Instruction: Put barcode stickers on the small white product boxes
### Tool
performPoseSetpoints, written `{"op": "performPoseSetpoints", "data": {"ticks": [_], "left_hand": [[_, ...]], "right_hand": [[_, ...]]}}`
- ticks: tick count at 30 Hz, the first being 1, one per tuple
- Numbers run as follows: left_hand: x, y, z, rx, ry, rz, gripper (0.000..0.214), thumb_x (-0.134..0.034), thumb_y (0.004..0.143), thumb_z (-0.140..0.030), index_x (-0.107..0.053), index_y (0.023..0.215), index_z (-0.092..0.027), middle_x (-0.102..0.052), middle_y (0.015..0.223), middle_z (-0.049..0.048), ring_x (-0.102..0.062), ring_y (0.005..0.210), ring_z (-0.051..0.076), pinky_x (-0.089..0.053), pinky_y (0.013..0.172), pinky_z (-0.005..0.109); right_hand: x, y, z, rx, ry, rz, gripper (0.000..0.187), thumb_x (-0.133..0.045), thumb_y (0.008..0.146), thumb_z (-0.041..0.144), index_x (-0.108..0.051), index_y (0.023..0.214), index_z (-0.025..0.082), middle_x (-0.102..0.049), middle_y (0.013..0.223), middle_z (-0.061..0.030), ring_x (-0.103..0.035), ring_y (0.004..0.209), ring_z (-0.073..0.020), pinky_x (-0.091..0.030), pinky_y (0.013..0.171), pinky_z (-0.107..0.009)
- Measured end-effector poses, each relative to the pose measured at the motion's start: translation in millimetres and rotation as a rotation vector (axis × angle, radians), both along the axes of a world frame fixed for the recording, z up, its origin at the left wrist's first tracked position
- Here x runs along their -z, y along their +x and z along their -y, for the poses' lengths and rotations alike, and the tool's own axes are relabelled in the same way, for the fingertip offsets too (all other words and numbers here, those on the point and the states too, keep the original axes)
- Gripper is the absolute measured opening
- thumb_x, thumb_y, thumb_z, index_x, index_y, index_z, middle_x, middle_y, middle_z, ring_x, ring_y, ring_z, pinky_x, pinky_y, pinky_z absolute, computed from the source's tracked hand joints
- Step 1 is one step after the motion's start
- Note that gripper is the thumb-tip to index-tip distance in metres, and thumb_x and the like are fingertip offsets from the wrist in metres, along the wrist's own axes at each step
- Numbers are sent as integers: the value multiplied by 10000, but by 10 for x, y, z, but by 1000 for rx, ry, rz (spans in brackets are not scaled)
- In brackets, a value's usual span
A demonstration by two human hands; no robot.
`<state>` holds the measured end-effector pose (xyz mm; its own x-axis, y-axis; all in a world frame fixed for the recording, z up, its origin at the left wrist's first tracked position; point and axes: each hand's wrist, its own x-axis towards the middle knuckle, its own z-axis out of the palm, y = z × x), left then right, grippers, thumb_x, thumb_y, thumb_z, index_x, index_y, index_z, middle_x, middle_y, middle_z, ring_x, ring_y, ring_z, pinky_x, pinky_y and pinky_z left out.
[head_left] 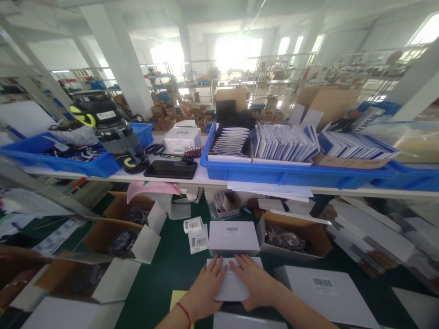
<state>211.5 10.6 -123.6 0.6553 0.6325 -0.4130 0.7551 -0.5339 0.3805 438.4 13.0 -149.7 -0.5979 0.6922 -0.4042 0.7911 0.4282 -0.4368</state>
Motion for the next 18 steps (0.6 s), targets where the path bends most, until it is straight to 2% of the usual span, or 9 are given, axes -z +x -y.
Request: {"op": "performPoseSetpoints", "data": {"ticks": [2,4,6,8,10,14,16,18], "left_hand": [[-180,-27,-102,15,-23,43,871,-634,713,-339,-341,1504,-125,-320,1604,191,-253,1497,383,-303,1208,539],[-321,-34,-168,41,-10,52,802,-614,723,-328,-401,1463,-102,-407,1546,219,-346,1445,408,-356,1170,557],[-361,-41,-160,65,0,42,796,-612,714,-307,-403,1456,-111,-421,1528,232,-368,1426,423,-356,1153,600],[-275,-59,-82,64,10,41,813,-628,706,-309,-392,1468,-153,-388,1556,218,-325,1452,420,-297,1171,644],[-95,-79,31,28,28,31,863,-661,700,-346,-360,1492,-186,-314,1602,205,-250,1489,417,-216,1186,682],[234,-68,198,-76,32,-18,1015,-701,680,-302,-205,1558,-184,-83,1663,200,-80,1539,380,-151,1226,630],[274,-50,210,-99,15,-37,1058,-685,657,-211,-152,1569,-188,-11,1670,179,-18,1547,349,-149,1246,571],[241,-46,178,-98,-7,-45,1080,-658,628,-157,-134,1572,-184,5,1671,172,-1,1548,341,-154,1252,548]], "right_hand": [[-99,29,-67,9,-27,-15,1214,-827,492,437,-299,1529,90,-275,1581,-285,-267,1453,-437,-177,1231,-528],[-243,15,-76,18,-41,18,1188,-813,501,340,-279,1542,131,-238,1605,-255,-227,1478,-406,-136,1233,-549],[-401,-23,-15,41,-52,127,1193,-776,508,220,-217,1561,174,-145,1630,-244,-144,1502,-400,-94,1217,-608],[-528,-57,92,91,-58,264,1215,-744,505,152,-159,1568,205,-72,1632,-247,-87,1506,-412,-78,1203,-640],[-583,-66,202,153,-52,350,1208,-734,512,145,-148,1568,202,-87,1626,-258,-121,1495,-432,-128,1207,-619],[-510,-13,283,183,-36,393,1147,-721,548,142,-182,1560,145,-161,1619,-256,-185,1480,-438,-304,1183,-532],[-459,36,237,156,-45,376,1166,-740,527,141,-193,1557,134,-159,1617,-261,-187,1475,-449,-320,1178,-525],[-439,91,165,127,-61,322,1188,-752,497,151,-208,1554,133,-156,1615,-268,-186,1473,-452,-281,1195,-524]]}}
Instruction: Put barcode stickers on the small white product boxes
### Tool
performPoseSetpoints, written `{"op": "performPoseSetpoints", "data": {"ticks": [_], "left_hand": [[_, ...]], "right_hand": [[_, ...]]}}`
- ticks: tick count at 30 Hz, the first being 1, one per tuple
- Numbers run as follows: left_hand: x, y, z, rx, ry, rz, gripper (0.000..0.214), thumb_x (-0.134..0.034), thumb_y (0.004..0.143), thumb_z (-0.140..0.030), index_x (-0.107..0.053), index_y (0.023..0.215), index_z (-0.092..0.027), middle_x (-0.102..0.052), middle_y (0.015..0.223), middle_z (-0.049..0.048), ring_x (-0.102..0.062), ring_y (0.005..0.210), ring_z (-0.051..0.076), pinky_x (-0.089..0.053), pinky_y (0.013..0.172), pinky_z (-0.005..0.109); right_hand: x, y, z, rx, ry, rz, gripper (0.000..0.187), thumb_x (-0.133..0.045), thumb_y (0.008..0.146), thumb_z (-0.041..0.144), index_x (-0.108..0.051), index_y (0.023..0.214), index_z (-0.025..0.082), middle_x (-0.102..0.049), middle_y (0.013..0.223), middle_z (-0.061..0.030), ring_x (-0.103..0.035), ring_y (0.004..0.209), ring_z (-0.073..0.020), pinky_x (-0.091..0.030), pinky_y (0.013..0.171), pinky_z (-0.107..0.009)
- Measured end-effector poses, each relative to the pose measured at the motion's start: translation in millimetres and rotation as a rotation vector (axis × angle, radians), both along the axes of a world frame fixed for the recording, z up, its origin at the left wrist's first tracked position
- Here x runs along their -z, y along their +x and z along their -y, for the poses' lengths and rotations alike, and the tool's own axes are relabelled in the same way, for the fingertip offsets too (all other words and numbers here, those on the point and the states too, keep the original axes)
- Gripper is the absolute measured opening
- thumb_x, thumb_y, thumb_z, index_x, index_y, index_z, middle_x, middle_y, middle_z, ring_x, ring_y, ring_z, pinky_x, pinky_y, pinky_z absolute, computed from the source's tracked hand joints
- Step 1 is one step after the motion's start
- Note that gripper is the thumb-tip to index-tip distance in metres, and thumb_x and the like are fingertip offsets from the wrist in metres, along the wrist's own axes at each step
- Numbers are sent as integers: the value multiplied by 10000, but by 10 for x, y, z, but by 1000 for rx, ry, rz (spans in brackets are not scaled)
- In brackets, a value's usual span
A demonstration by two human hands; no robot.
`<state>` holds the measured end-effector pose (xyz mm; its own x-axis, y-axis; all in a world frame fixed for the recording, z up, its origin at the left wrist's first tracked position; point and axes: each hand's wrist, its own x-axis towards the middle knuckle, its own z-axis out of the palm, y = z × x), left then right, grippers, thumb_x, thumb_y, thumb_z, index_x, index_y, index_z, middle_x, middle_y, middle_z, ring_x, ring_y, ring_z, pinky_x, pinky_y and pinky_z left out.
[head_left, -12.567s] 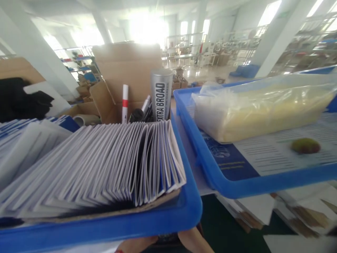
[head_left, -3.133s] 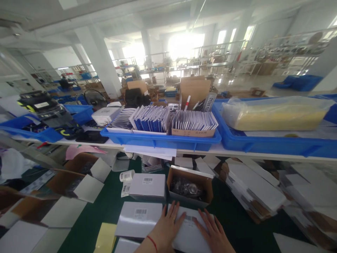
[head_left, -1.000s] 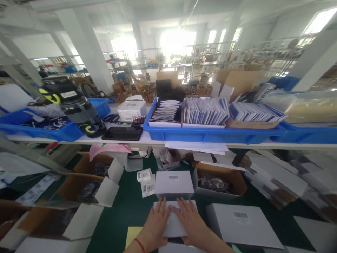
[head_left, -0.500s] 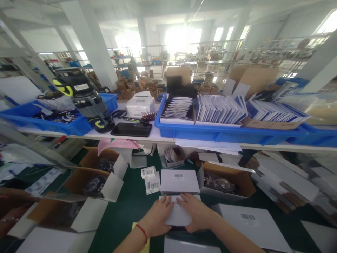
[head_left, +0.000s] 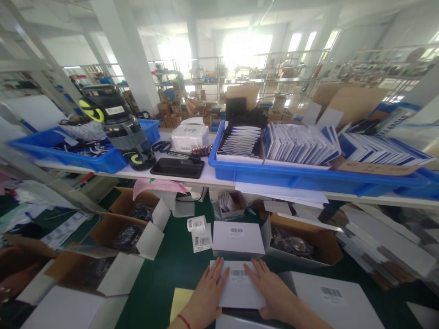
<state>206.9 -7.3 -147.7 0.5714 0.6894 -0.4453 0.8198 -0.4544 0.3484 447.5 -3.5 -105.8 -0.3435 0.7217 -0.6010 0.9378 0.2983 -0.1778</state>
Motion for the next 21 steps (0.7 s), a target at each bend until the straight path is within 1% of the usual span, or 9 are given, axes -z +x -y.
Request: {"op": "performPoseSetpoints", "data": {"ticks": [4,6,9,12,15,17,18,20,21], "left_hand": [[-106,-50,-99,16,-31,81,1000,-646,648,-246,-229,1550,-135,-136,1658,200,-110,1542,346,-211,1244,530],[-130,-83,-128,26,-30,116,962,-655,656,-301,-291,1529,-126,-218,1638,206,-171,1531,346,-235,1238,524],[-166,-121,-142,22,-48,135,940,-667,642,-304,-344,1506,-128,-273,1622,199,-211,1521,342,-245,1238,512],[-285,-140,-180,25,-92,163,915,-672,632,-293,-383,1482,-119,-310,1604,207,-252,1508,342,-237,1242,510],[-527,-147,-289,33,-114,203,864,-711,638,-336,-445,1445,-178,-437,1541,173,-381,1438,367,-228,1225,589],[-723,-151,-382,-39,-74,262,750,-704,676,-325,-504,1392,-225,-555,1448,111,-497,1345,324,-292,1206,554],[-812,-153,-422,-112,-19,295,684,-686,705,-301,-524,1366,-232,-592,1405,89,-530,1305,292,-338,1187,505],[-935,-152,-469,-332,150,309,484,-637,769,-276,-587,1246,-211,-662,1271,76,-597,1180,248,-463,1055,400],[-957,-144,-467,-456,229,269,353,-621,799,-293,-620,1139,-195,-696,1161,76,-630,1080,241,-503,945,365]], "right_hand": [[-10,89,-41,-10,-16,-108,1158,-688,486,145,-227,1547,113,-127,1620,-258,-108,1491,-423,-209,1220,-512],[5,123,34,7,-9,-127,1136,-629,493,109,-215,1551,122,-73,1633,-219,-53,1503,-386,-188,1229,-509],[33,184,176,77,27,-90,1101,-591,536,61,-177,1554,121,-17,1644,-180,-22,1512,-334,-200,1241,-461],[-44,277,193,116,8,-101,1045,-591,595,84,-172,1553,85,-58,1649,-186,-62,1519,-308,-206,1248,-409],[-233,388,78,149,-52,-216,995,-602,612,166,-268,1548,125,-199,1641,-153,-236,1497,-291,-272,1230,-407],[-334,449,25,221,62,-306,932,-594,628,182,-332,1521,131,-343,1586,-150,-387,1426,-281,-357,1187,-410],[-351,470,30,284,185,-354,854,-587,659,194,-375,1483,115,-435,1514,-166,-468,1357,-282,-414,1144,-417],[-295,477,118,468,512,-429,504,-561,780,267,-519,1259,114,-610,1204,-169,-617,1099,-289,-538,957,-429],[-223,457,197,551,639,-451,288,-535,857,338,-556,1078,154,-628,998,-126,-643,921,-274,-566,827,-413]]}}
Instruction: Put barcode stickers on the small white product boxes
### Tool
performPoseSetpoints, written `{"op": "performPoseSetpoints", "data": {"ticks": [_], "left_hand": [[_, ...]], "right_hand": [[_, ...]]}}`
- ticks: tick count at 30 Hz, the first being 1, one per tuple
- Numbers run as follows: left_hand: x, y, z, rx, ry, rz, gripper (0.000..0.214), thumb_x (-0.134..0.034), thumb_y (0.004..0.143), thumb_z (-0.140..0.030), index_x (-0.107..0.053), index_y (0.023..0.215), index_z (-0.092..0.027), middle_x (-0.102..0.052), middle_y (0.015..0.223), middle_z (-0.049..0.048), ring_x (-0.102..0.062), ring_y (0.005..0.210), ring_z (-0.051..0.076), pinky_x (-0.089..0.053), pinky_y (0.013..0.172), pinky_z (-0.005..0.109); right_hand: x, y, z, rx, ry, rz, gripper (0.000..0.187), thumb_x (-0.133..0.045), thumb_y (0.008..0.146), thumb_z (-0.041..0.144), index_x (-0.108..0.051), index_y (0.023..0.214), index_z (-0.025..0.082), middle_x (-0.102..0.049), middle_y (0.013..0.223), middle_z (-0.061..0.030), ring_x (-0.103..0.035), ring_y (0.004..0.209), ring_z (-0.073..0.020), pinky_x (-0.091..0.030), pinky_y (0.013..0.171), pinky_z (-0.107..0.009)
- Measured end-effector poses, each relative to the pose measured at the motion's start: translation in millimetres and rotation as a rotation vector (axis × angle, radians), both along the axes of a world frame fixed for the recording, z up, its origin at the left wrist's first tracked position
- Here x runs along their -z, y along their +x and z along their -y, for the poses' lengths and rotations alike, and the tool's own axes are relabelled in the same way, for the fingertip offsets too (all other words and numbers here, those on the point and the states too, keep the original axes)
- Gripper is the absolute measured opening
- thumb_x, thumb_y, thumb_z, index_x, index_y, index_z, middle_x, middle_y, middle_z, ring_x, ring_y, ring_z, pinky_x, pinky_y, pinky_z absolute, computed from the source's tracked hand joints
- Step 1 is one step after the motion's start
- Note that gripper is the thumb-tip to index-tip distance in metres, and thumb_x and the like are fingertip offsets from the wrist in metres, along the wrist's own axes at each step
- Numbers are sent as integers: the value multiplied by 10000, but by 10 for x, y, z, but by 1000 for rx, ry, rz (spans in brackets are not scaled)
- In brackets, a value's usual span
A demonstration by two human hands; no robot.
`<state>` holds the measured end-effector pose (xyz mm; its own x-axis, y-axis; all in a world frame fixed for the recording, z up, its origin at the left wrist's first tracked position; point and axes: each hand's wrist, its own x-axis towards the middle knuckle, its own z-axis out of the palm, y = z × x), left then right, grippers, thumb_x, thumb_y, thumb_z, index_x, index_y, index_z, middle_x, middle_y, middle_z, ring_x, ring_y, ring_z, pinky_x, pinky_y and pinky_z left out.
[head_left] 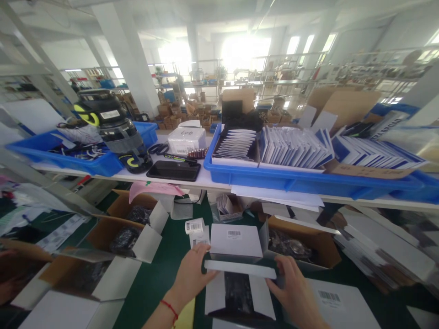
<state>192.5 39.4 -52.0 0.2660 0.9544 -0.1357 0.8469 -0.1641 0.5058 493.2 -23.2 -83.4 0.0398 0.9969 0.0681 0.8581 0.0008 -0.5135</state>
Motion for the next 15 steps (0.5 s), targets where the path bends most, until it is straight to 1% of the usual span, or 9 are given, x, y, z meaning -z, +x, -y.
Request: {"op": "performPoseSetpoints", "data": {"ticks": [1,2,4,5,6,8,11,13,15], "left_hand": [[7,16,21,-126,23,-53,229,-606,832,-338,-639,1001,-186,-714,1018,68,-650,958,235,-509,831,341],[41,40,61,-223,7,-95,215,-580,866,-395,-629,854,-187,-706,872,54,-648,832,226,-485,727,322],[168,119,188,-340,-122,-75,431,-436,952,-463,-568,641,-194,-659,659,43,-625,654,206,-432,633,314],[244,170,263,-331,-182,-4,505,-348,987,-450,-571,612,-195,-663,633,52,-636,642,206,-442,645,321],[314,223,336,-267,-207,89,530,-292,1004,-413,-613,645,-191,-698,678,67,-664,689,211,-467,691,330],[409,320,447,6,-160,218,431,-309,1000,-333,-704,884,-204,-761,946,75,-692,921,225,-492,867,361],[401,368,461,406,-22,138,266,-434,951,-240,-690,1021,-251,-725,1136,44,-633,1104,243,-454,1005,432],[336,306,385,444,18,40,247,-454,927,-191,-688,853,-217,-733,997,53,-641,1039,246,-456,998,457],[272,184,300,401,37,6,235,-485,894,-160,-662,745,-196,-725,917,60,-636,1017,247,-462,986,458]], "right_hand": [[96,-39,92,63,56,-18,213,-492,924,408,-537,909,200,-592,829,-71,-623,760,-242,-560,710,-381],[210,-98,189,56,50,-23,285,-441,972,449,-495,798,230,-549,726,-33,-590,659,-210,-542,642,-350],[455,-275,349,-143,-103,-13,363,-362,1026,379,-528,742,227,-587,695,-35,-614,641,-177,-553,643,-295],[570,-383,395,-307,-195,22,331,-346,1023,282,-609,837,204,-666,811,-72,-671,755,-187,-579,726,-286],[670,-498,410,-400,-246,47,252,-413,973,186,-664,943,192,-714,938,-99,-700,880,-216,-594,808,-303],[811,-713,346,-499,-305,89,420,-502,817,21,-673,1164,186,-695,1212,-122,-652,1136,-284,-563,985,-372],[886,-932,81,-469,-353,153,563,-374,756,-76,-658,1217,79,-680,1203,-222,-665,1087,-371,-583,929,-511],[895,-1000,-119,-423,-350,170,611,-270,759,-100,-628,1238,27,-677,1167,-261,-666,1061,-392,-550,935,-586],[917,-1029,-262,-425,-325,129,648,-286,766,-91,-560,1333,63,-639,1277,-234,-597,1191,-390,-435,1069,-631]]}}
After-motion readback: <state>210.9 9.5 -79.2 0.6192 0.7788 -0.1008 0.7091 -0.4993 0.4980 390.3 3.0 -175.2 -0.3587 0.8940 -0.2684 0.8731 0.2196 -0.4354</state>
